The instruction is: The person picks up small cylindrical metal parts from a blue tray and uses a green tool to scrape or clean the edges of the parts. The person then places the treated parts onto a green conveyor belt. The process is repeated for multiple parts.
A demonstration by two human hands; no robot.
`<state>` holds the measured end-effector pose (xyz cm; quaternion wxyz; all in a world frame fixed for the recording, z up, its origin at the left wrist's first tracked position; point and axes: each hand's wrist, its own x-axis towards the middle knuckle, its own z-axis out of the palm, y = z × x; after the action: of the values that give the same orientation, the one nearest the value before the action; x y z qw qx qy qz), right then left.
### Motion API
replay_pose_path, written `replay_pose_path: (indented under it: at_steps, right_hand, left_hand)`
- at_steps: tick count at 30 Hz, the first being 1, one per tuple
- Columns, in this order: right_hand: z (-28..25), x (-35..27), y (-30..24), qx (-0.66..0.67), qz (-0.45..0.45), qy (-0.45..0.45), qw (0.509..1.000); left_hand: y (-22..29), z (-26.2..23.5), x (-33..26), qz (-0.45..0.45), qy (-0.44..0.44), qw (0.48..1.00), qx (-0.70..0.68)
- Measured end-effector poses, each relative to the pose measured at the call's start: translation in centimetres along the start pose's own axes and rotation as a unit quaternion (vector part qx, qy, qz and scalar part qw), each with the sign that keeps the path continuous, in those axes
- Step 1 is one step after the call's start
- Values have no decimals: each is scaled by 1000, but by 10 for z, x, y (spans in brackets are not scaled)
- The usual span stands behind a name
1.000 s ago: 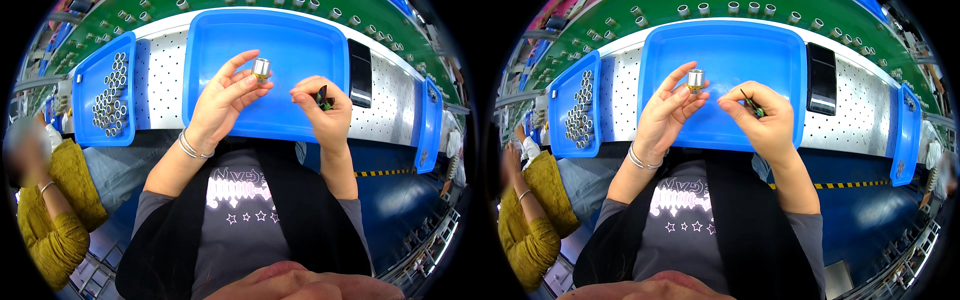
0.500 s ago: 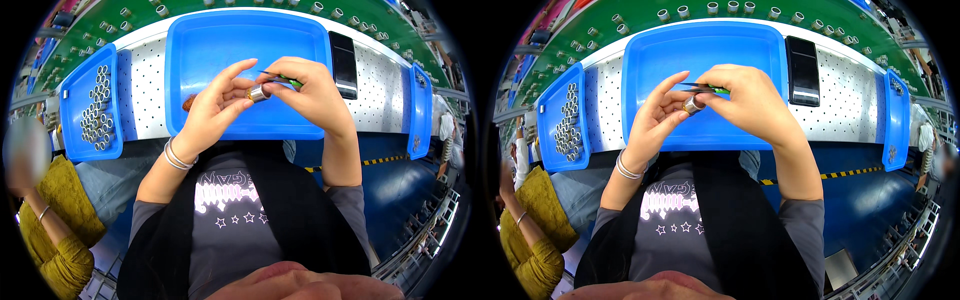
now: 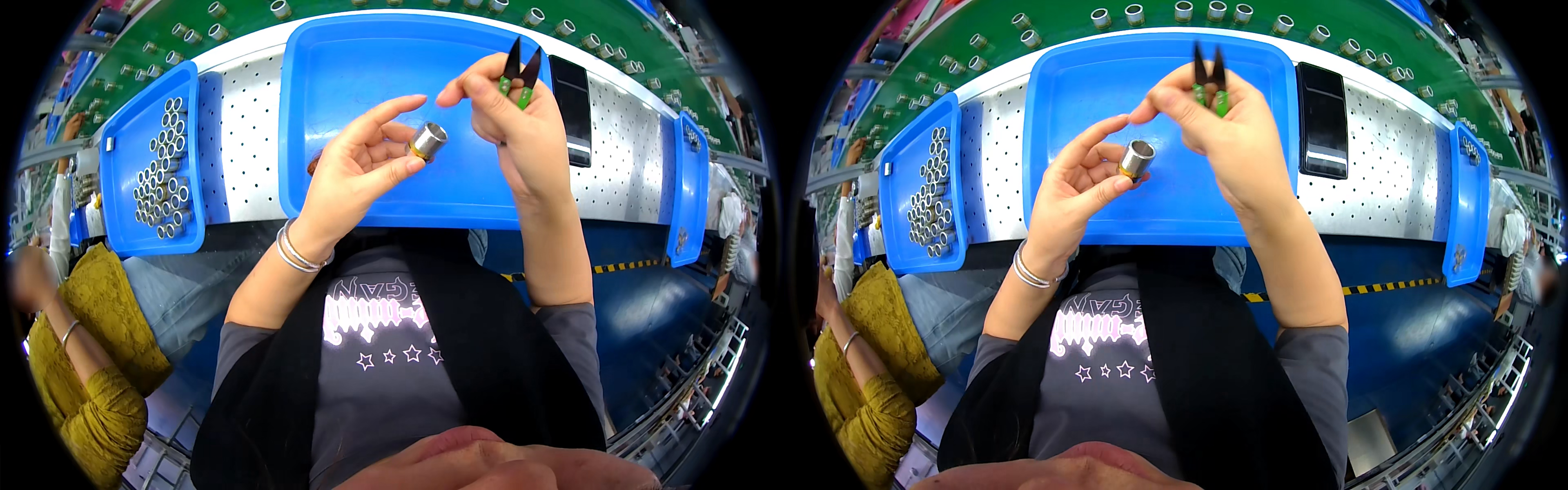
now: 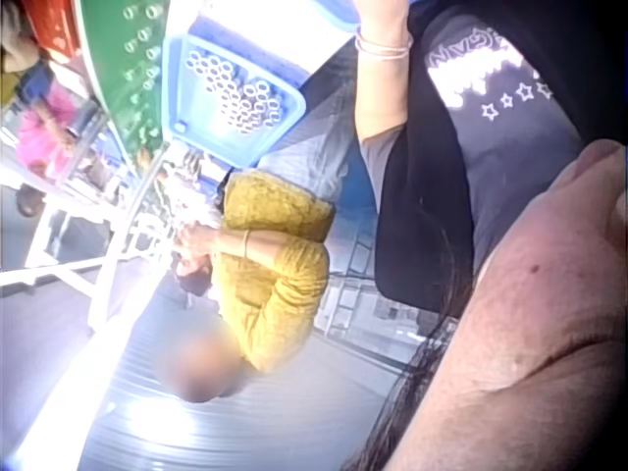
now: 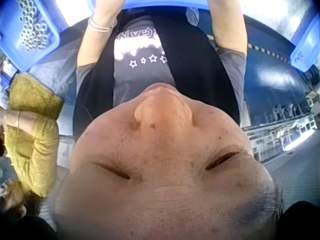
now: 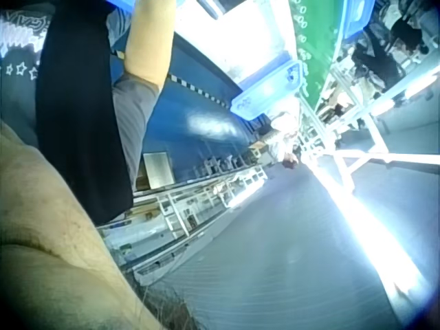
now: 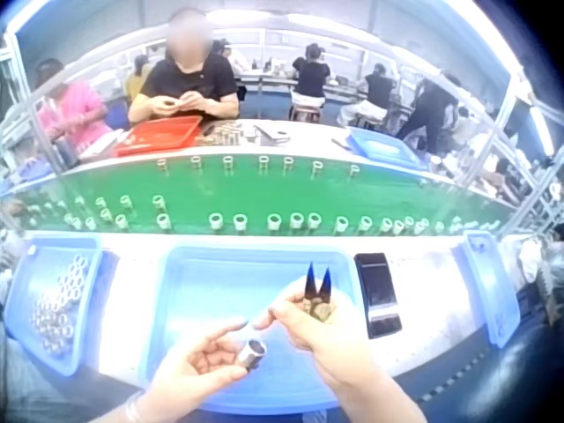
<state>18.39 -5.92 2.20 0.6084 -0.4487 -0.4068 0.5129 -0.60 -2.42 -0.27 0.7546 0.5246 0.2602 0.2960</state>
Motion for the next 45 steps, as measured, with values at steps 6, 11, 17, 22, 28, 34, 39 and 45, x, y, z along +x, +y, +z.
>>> replay_pose_path:
  at_steps: [6, 11, 17, 22, 28, 34, 39, 45]
  right_hand:
    - [-10, 0, 10, 139, -13, 80, 987]
    - [-4, -14, -3, 140, -131, 25, 981]
    - [7, -14, -14, 68, -167, -51, 982]
    - [12, -11, -17, 12, -183, -86, 979]
    - [19, -7, -25, -16, -196, -90, 976]
    - [24, 0, -29, -53, -216, -55, 973]
    - [15, 5, -21, -32, -175, -52, 983]
    - [23, -12, 7, -296, -87, -18, 951]
  left_hand:
    - [3, -3, -2, -43, 13, 997, -65]
    - [0, -7, 1, -46, 56, 992, -104]
    - [-2, -10, 2, -34, 63, 988, -137]
    - [0, -8, 2, -20, 73, 988, -131]
    - [0, -8, 2, 9, 73, 992, -101]
    - [-7, -6, 1, 35, 46, 997, -49]
    - [-4, -10, 1, 40, 80, 995, -47]
    - [-3, -13, 3, 34, 91, 991, -93]
